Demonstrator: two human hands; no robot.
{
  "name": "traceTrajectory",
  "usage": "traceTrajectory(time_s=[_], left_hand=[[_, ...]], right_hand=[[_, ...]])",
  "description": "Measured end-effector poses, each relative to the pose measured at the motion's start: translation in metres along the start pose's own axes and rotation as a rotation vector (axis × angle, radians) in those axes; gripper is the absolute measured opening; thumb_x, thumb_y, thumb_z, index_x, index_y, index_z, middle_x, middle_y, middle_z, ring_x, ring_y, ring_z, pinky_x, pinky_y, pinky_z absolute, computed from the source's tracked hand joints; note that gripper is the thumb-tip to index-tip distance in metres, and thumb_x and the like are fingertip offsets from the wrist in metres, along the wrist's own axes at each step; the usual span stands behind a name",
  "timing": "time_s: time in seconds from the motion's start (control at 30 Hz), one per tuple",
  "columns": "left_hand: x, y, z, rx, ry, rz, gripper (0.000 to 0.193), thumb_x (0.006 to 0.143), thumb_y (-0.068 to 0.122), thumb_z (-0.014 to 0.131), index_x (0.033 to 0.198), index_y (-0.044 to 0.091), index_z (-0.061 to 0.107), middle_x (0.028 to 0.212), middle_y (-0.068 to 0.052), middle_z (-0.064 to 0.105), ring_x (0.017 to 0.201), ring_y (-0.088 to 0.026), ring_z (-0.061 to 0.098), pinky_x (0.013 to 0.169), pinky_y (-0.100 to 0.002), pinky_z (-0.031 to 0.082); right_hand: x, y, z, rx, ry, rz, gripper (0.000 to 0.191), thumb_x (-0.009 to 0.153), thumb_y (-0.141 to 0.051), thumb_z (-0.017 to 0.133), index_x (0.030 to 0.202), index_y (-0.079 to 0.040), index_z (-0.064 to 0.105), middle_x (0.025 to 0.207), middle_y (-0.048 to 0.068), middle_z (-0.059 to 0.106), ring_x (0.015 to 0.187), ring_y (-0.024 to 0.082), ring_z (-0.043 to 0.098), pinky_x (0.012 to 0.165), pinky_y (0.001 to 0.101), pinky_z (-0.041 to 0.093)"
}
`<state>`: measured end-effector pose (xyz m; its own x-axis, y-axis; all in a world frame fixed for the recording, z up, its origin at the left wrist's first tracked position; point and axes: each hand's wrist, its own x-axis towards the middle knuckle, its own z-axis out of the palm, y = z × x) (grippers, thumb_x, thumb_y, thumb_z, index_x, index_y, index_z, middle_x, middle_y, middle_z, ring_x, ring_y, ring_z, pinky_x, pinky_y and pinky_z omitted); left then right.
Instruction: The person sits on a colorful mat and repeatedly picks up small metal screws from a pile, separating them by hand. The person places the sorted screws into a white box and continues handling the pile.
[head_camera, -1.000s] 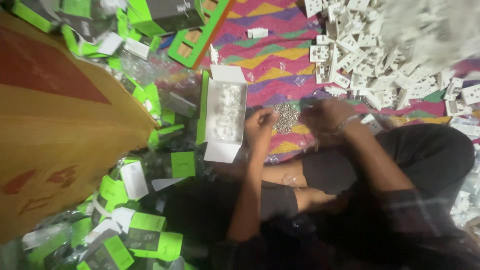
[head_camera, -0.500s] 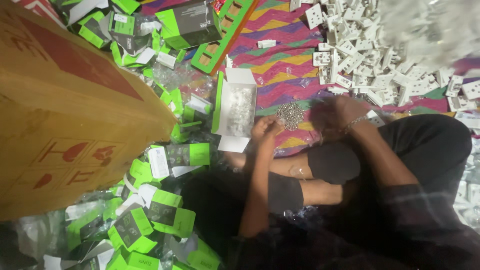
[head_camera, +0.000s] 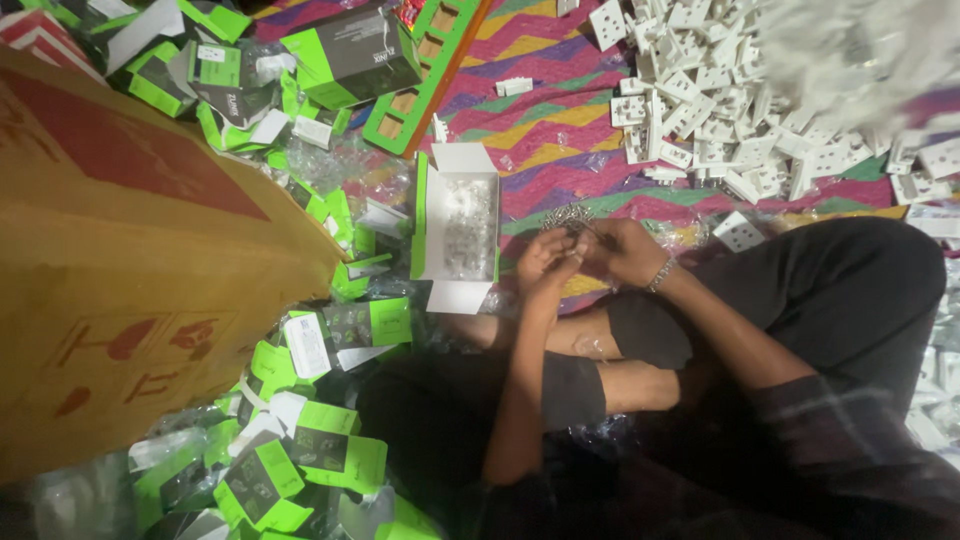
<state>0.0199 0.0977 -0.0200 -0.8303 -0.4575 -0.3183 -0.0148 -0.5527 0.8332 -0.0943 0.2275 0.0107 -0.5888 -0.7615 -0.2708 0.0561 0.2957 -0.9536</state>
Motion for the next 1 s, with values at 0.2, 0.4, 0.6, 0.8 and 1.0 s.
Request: traceTrajectory(time_s=[0.2,0.4,0.6,0.8,1.0], left_hand=[[0.006,-0.009,-0.003,0.113,-0.042,-0.052,0.022,0.093,0.008,0.074,0.112,-0.002,0.070,0.102,-0.008,0.072,0.090,-0.013,0.067,0.080,-0.025,0.054],[0.015,-0.020,-0.008,0.199,-0.066,-0.059,0.020,0.098,0.016,0.071,0.104,-0.002,0.070,0.091,-0.007,0.074,0.081,-0.011,0.067,0.076,-0.024,0.055],[0.023,-0.037,-0.014,0.242,-0.066,-0.031,0.009,0.099,0.009,0.064,0.102,0.001,0.067,0.086,-0.003,0.067,0.075,-0.009,0.061,0.067,-0.024,0.049],[0.024,-0.032,-0.017,0.144,0.031,0.010,0.014,0.104,0.013,0.063,0.106,0.000,0.067,0.086,-0.004,0.068,0.074,-0.010,0.063,0.067,-0.023,0.050],[0.026,-0.021,-0.017,0.121,0.097,0.028,0.016,0.101,0.011,0.066,0.110,-0.002,0.068,0.091,-0.006,0.070,0.078,-0.011,0.067,0.070,-0.025,0.052]], right_hand=[[0.007,0.011,-0.004,-0.164,0.084,-0.070,0.013,0.098,-0.010,0.068,0.091,0.001,0.068,0.075,0.003,0.066,0.071,0.009,0.055,0.066,0.0295,0.048],[0.007,0.002,-0.007,0.098,0.078,0.067,0.021,0.099,-0.015,0.067,0.085,0.001,0.068,0.071,0.000,0.065,0.066,0.007,0.053,0.058,0.0292,0.044],[0.003,-0.012,0.002,-0.247,0.151,-0.045,0.022,0.101,-0.019,0.064,0.095,0.001,0.069,0.072,0.007,0.066,0.062,0.012,0.055,0.059,0.0319,0.047],[0.007,-0.015,-0.005,-0.222,0.194,0.063,0.026,0.102,-0.024,0.058,0.115,-0.002,0.066,0.079,0.015,0.069,0.068,0.024,0.066,0.062,0.0388,0.051],[-0.001,-0.018,0.000,-0.509,0.109,-0.209,0.032,0.096,-0.021,0.062,0.125,-0.010,0.070,0.096,0.019,0.074,0.080,0.036,0.072,0.068,0.0437,0.056]])
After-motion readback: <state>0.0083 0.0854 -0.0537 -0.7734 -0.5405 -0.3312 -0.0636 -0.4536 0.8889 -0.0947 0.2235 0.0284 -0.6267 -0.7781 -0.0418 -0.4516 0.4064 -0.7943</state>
